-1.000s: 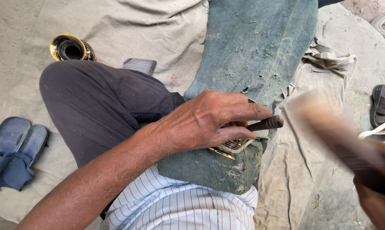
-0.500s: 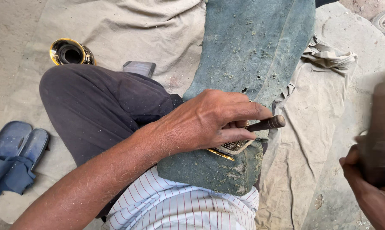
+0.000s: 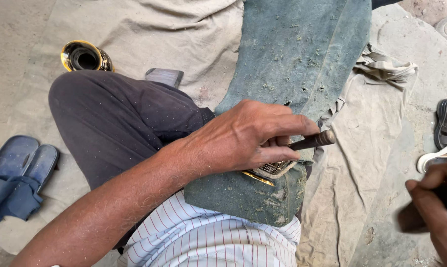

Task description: The person sits cross-legged with a sandbag on their lap, holding a small decorated brass vase against the bag. They position a punch on the vase surface with one hand and repeatedly strike the punch with a wooden mallet held in the other hand, repositioning the vase and punch between strikes to work the patterned surface.

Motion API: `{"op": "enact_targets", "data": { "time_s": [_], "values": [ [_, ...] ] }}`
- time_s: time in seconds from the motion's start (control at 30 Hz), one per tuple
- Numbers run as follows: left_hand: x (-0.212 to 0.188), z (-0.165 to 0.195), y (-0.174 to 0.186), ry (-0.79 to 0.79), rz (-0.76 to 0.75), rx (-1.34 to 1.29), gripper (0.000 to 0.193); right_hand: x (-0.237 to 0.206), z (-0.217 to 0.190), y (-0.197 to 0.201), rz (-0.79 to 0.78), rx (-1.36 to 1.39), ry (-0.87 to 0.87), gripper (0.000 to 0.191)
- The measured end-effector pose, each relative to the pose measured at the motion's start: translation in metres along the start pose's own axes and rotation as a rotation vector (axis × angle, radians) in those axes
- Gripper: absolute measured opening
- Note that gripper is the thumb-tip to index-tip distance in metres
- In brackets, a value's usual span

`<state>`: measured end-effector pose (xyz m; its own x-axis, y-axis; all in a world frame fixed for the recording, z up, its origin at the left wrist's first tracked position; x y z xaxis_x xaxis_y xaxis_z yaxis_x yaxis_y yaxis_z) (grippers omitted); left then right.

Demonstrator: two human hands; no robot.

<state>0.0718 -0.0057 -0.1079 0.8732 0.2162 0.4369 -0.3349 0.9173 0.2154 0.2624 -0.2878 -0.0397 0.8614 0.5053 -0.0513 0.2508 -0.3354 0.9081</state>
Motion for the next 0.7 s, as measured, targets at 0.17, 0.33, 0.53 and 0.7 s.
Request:
{"op": "enact_targets", "data": {
  "time_s": [0.17,0.33,0.53,0.7],
  "values": [
    [0.001,0.009,0.012,-0.017,0.050,-0.026,0.045,-0.012,-0.027,-0.007,0.011,-0.453,0.399,0.059],
    [-0.002,0.017,0.020,-0.007,0.089,-0.028,0.046,-0.001,0.033,-0.002,-0.070,-0.027,-0.036,0.038],
    [-0.001,0.003,0.009,0.147,0.066,0.046,0.048,0.017,0.107,-0.023,-0.337,0.237,-0.380,0.034],
    [-0.002,0.012,0.005,0.037,0.080,0.120,0.045,0.015,0.059,-0.008,-0.162,-0.196,-0.022,0.038]
  ]
}}
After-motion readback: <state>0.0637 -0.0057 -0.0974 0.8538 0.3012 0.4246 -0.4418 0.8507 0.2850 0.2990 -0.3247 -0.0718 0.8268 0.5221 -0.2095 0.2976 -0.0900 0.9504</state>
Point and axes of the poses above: each hand's wrist, its own x-axis towards the middle knuckle, its own y-axis out of the back of the hand, z = x × y, the point moved 8 cm from there along x, towards the middle knuckle, and after that the axes turned 4 degrees about z, right-handed, at the moved point
